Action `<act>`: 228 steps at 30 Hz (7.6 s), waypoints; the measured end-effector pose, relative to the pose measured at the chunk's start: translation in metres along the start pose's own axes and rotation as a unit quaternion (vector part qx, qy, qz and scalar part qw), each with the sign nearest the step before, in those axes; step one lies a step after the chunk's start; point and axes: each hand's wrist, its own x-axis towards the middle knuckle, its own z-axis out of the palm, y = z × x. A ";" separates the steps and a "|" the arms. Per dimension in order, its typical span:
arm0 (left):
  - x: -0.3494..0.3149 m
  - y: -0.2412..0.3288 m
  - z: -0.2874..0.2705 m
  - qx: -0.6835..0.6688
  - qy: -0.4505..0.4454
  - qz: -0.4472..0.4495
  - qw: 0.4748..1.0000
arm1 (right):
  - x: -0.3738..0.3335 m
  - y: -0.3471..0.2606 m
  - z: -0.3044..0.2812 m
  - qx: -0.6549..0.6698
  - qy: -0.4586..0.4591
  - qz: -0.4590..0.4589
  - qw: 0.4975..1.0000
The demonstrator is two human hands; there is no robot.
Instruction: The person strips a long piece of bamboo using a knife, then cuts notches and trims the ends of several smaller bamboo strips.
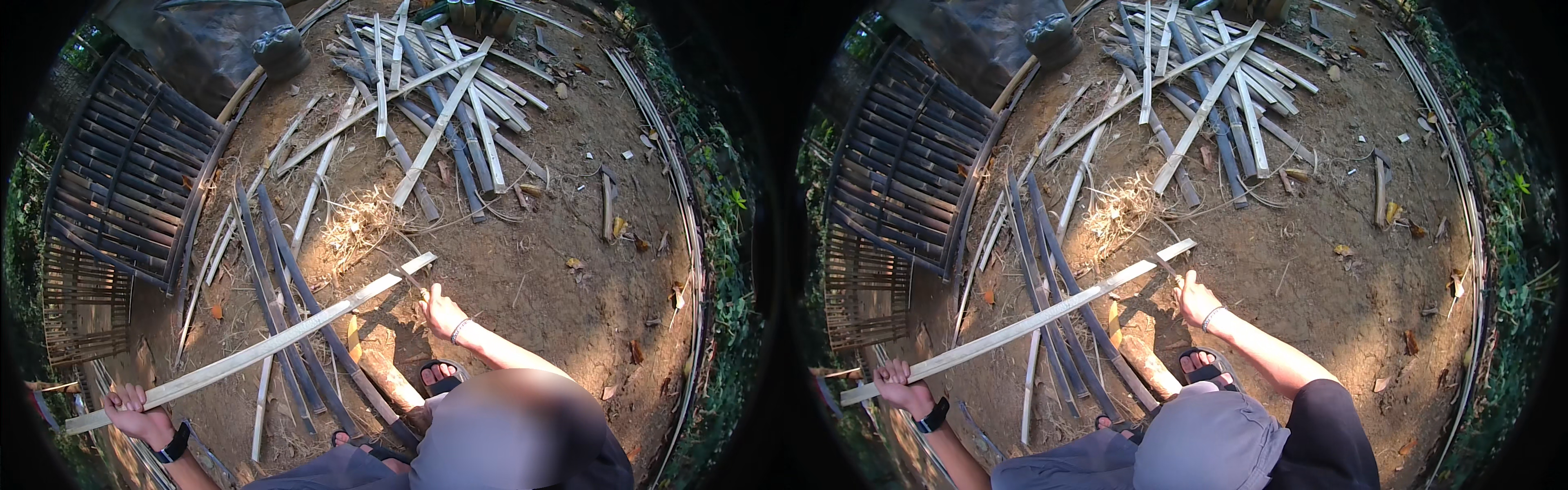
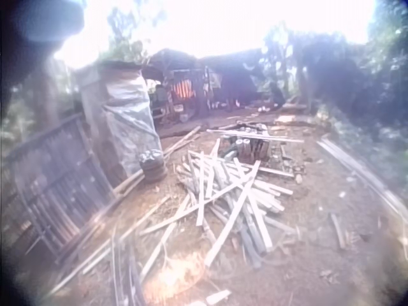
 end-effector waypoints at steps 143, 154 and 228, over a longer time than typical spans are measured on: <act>-0.060 0.049 -0.022 -0.153 -0.357 0.030 0.921 | -0.011 0.016 -0.021 -0.163 0.036 -0.052 0.985; -0.060 0.052 -0.022 -0.127 -0.339 0.052 0.931 | -0.015 0.002 -0.017 -0.155 0.036 -0.057 0.986; -0.051 0.054 -0.025 -0.145 -0.359 0.049 0.921 | 0.004 0.014 -0.026 -0.151 -0.013 -0.002 0.988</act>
